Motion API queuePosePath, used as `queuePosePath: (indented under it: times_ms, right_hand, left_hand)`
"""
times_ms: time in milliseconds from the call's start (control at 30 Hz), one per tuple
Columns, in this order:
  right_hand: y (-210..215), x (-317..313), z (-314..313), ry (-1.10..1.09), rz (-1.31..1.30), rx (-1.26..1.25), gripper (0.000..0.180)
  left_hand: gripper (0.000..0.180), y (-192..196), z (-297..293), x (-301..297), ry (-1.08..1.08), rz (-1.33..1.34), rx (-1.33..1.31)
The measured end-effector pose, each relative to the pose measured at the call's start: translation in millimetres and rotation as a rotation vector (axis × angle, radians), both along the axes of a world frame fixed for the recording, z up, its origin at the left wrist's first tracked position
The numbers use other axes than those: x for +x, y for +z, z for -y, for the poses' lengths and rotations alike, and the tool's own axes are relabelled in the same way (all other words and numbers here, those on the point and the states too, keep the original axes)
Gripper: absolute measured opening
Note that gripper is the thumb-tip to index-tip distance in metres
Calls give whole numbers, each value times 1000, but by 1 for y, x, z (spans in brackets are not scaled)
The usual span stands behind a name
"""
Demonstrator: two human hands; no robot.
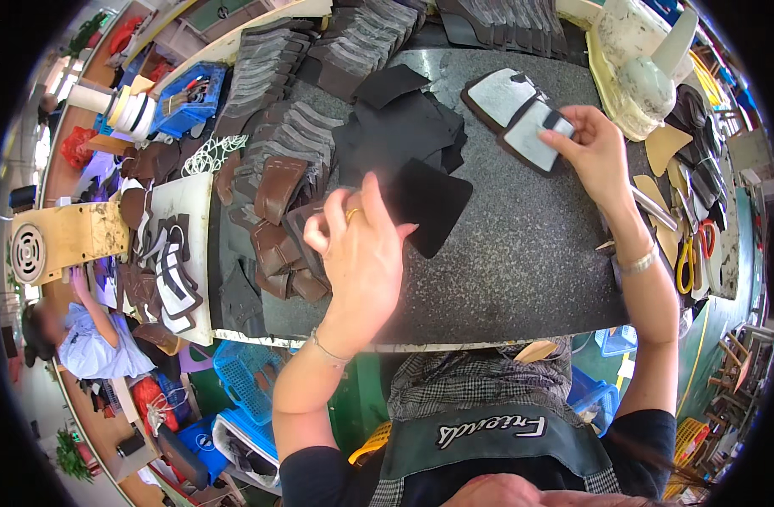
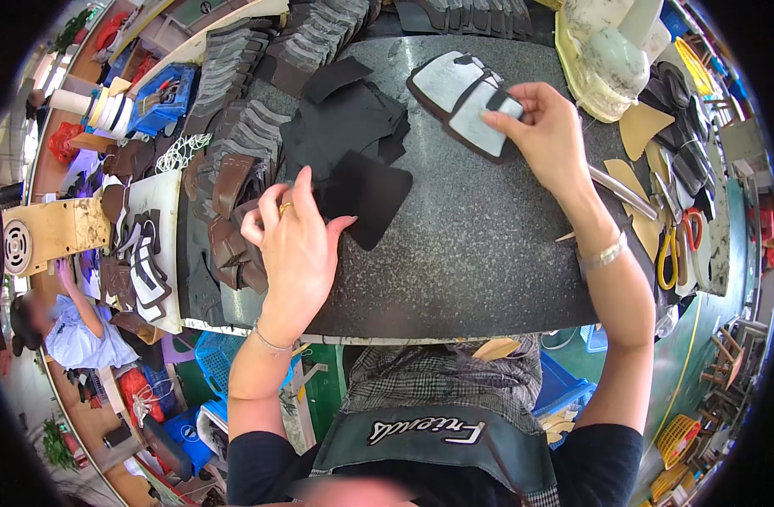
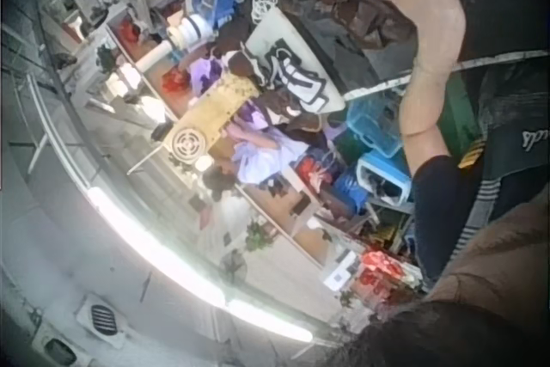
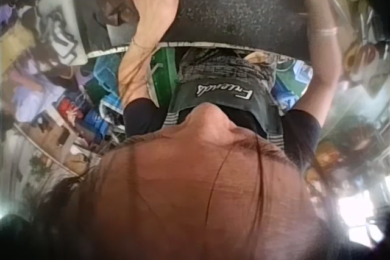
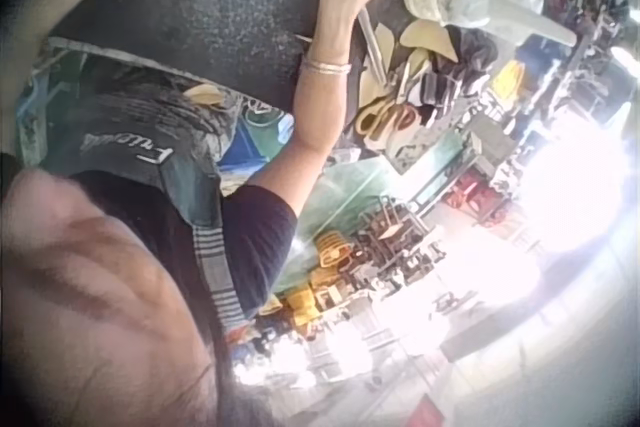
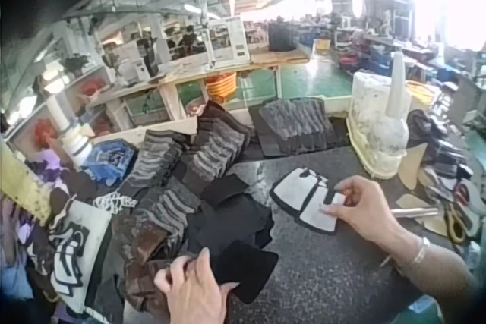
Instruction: The person is using scissors to trim excess material from shoe upper components and then organizing the pieces.
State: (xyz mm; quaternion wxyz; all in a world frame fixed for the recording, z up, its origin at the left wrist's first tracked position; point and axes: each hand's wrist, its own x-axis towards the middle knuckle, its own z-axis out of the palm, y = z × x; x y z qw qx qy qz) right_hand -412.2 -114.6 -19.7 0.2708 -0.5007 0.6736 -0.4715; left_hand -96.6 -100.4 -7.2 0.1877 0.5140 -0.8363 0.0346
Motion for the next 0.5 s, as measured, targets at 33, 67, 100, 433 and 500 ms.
queuePosePath:
  times_ms: [33, 67, 100, 433, 500]
  right_hand:
    - [6, 5, -8, 21, -84, -18, 32]
    - [18, 12, -14, 28, -80, -16, 32]
    - [35, 24, -19, 121, 39, -90, 30]
    - [6, 100, 48, 285, 232, 94, 39]
    - [-5, 87, 49, 348, 455, 154, 38]
  left_hand:
    - [63, -4, 3, 1, 7, 3, 39]
    - [63, -5, 6, 3, 14, 6, 42]
    - [63, -3, 7, 6, 22, 11, 68]
    - [26, 20, -3, 9, -160, -195, -53]
    - [16, 34, -33, 4, -274, -190, -210]
